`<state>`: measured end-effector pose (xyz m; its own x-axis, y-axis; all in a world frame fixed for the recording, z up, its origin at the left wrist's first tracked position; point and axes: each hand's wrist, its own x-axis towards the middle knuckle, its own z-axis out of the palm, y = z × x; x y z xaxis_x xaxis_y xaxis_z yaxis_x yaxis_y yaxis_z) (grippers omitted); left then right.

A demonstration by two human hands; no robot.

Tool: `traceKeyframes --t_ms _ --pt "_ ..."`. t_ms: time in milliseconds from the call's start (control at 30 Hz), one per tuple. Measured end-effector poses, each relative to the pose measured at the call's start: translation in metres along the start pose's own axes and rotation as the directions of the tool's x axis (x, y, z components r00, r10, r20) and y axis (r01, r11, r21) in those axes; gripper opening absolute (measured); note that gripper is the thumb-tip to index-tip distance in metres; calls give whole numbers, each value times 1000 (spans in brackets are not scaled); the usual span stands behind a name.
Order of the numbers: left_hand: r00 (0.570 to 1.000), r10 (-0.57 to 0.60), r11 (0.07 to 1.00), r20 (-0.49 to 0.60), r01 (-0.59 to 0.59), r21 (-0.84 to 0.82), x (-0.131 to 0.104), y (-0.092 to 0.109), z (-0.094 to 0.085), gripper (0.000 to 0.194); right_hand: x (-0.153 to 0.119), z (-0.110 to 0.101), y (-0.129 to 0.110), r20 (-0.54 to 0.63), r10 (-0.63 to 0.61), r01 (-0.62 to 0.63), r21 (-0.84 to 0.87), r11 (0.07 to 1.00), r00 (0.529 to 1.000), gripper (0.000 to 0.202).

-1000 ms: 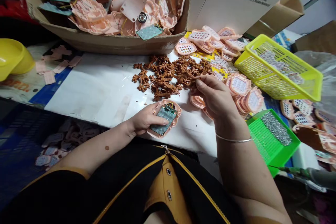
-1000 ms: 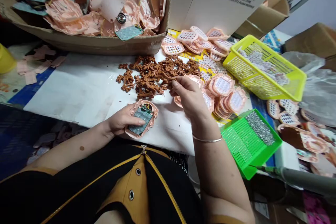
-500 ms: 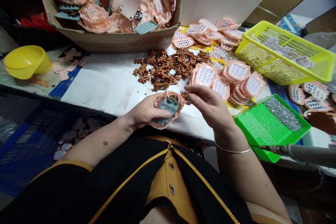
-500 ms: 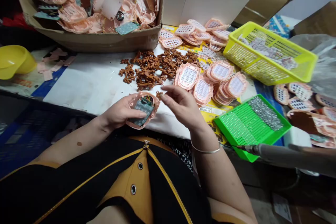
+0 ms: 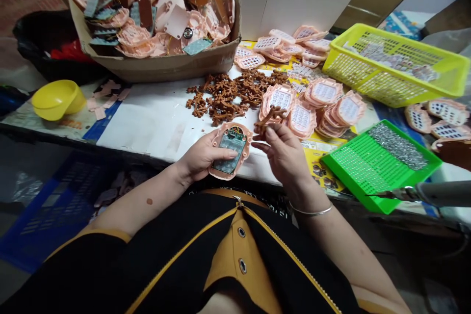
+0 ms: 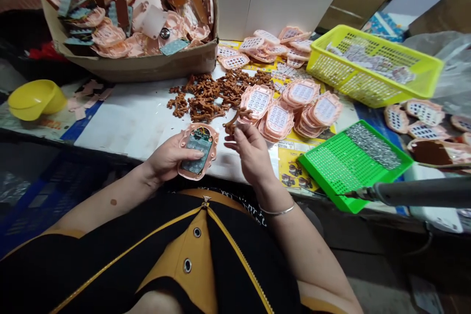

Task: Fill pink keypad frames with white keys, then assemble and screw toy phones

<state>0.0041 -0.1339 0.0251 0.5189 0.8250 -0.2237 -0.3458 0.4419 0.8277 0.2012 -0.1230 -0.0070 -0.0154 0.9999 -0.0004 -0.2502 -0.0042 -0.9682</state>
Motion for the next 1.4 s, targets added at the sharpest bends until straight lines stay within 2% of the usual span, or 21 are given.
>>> traceKeyframes --t_ms 133,267,333,467,600,800,867,1000,1033,1067,1133,1233,1267,1333,1400 --pt "999 -50 998 5 50 37 1 -1 -1 47 -5 -13 -14 78 -105 114 -121 986 991 33" --pt "996 -52 997 71 47 68 2 -4 0 44 -15 -16 -20 137 -151 184 -269 945 979 33" --pt "996 -69 994 59 64 83 2 -4 3 45 -17 -16 -20 155 -176 218 -327 920 972 34" --pt "995 -95 987 -13 96 132 2 -4 8 46 -17 -20 -19 220 -263 339 -491 802 939 27" --pt "993 -113 974 -25 116 194 1 -3 7 43 -17 -23 -22 334 -349 483 -596 642 876 19" --pt "988 -154 974 33 146 171 1 -4 5 44 -15 -27 -25 405 -359 541 -611 578 841 17" --pt "981 -180 976 73 168 140 2 -5 3 44 -12 -30 -23 433 -407 593 -634 497 804 13" --pt "969 -195 979 151 184 86 7 -8 -1 41 -8 -32 -15 534 -540 733 -629 261 651 8" --pt "964 -206 978 170 195 76 8 -8 -2 41 -8 -32 -13 548 -549 745 -626 231 631 8" --pt "960 -215 976 181 205 71 8 -9 -3 41 -8 -33 -11 547 -548 742 -630 227 633 10" --pt "962 -222 974 160 210 86 9 -9 -4 41 -8 -34 -8 495 -515 693 -645 322 700 15" --pt "968 -224 968 111 207 143 9 -10 -2 43 -7 -35 -6 335 -373 501 -571 651 865 30" --pt "965 -238 962 108 219 162 8 -11 -1 43 -7 -35 -6 285 -311 419 -515 748 907 35" --pt "953 -276 948 124 250 195 8 -12 1 41 -6 -32 -9 235 -196 278 -398 874 952 42" --pt "944 -295 940 144 260 221 8 -13 4 37 -6 -27 -13 263 -86 167 -303 938 961 45"
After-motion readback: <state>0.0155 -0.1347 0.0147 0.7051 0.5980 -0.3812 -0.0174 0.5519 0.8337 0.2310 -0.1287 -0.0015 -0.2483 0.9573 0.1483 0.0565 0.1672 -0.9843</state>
